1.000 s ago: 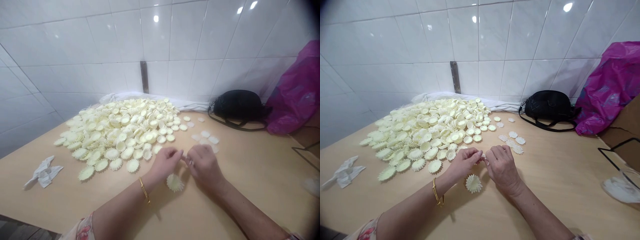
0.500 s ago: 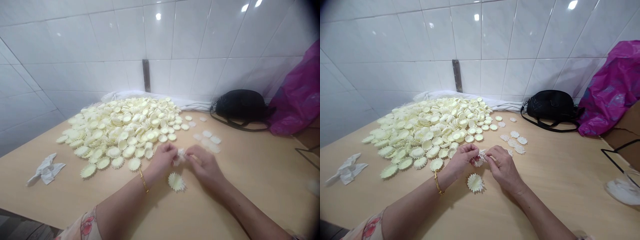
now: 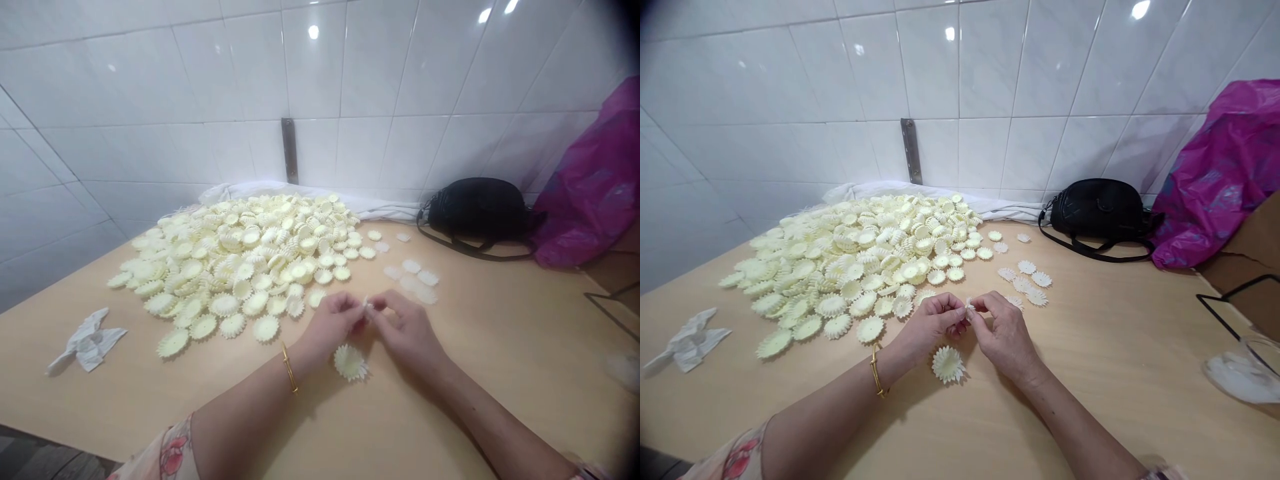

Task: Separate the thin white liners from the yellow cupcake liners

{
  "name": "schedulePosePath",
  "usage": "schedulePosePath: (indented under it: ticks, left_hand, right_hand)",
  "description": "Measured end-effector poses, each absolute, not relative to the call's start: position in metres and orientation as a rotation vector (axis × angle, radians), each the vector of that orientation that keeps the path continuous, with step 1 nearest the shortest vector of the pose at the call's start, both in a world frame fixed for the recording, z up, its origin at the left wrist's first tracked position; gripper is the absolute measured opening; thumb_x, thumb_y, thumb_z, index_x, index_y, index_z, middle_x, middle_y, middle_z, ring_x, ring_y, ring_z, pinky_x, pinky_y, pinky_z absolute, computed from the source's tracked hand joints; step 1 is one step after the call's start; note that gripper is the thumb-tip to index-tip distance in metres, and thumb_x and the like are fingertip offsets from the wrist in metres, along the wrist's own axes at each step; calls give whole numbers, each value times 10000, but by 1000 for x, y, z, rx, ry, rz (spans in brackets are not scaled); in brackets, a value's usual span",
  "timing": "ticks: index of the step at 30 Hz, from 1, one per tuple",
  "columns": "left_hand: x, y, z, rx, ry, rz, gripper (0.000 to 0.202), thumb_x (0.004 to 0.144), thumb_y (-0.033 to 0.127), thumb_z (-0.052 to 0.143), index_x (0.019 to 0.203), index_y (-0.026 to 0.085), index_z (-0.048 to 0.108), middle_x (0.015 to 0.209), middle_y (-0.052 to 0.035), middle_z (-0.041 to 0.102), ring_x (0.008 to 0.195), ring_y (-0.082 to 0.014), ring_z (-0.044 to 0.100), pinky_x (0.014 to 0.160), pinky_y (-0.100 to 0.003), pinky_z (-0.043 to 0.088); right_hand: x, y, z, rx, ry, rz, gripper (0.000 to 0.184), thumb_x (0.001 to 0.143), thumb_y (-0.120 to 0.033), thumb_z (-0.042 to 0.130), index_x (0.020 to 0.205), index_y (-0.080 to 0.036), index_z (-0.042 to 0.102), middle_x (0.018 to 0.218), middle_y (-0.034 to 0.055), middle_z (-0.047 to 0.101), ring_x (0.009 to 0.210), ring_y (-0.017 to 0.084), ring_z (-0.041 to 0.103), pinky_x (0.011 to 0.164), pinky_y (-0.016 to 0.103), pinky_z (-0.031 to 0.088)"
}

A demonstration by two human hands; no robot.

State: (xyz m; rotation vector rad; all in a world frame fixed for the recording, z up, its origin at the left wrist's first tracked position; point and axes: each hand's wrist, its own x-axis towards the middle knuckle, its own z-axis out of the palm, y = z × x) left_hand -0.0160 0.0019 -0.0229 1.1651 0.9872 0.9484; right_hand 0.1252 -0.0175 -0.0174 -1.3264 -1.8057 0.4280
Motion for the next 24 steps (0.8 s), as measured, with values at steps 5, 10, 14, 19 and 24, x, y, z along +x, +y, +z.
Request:
schedulePosePath:
  ticks: [5,10,14,19,24]
  left_hand:
    - [-16,4,-23,1157,1026,963,149,664,226,604,601,148,493,527,10,514,481,-73,443,514,-225,342]
    - [-24,8,-23,1163,1049,1018,132,692,238,573,625,156,495,558,3,539,481,-75,445,497,-223,334]
    - [-30,11,-23,1188,1071,1033,147,703,276,579,646,154,519,590,-8,560,487,-73,433,488,-222,323]
    - [-29,10,-21,1197,1066,1019,147,709,277,580,655,151,525,584,-5,555,472,-65,401,476,-219,297]
    - [-26,9,-20,1102,1022,1014,161,707,277,589,644,144,525,562,-7,541,470,-67,418,479,-217,297]
  right_hand:
    - [130,-14,-19,-1410,-1765,402,145,776,-209,444,717,-193,575,689,32,624,620,173,562,568,273,403]
    - [153,0,-20,-1534,-1580,261,152,767,-220,436,675,-187,552,651,32,592,622,183,546,564,282,390]
    - [177,14,-29,-1570,-1692,-62,168,744,-197,453,770,-178,617,795,72,631,802,241,549,705,363,396]
    - [180,15,-34,-1520,-1880,-104,266,717,-96,446,878,-180,640,856,78,634,842,246,546,741,399,415]
    - [155,-5,-18,-1001,-1967,9,312,772,-46,395,947,-198,604,937,80,587,899,213,540,751,361,452]
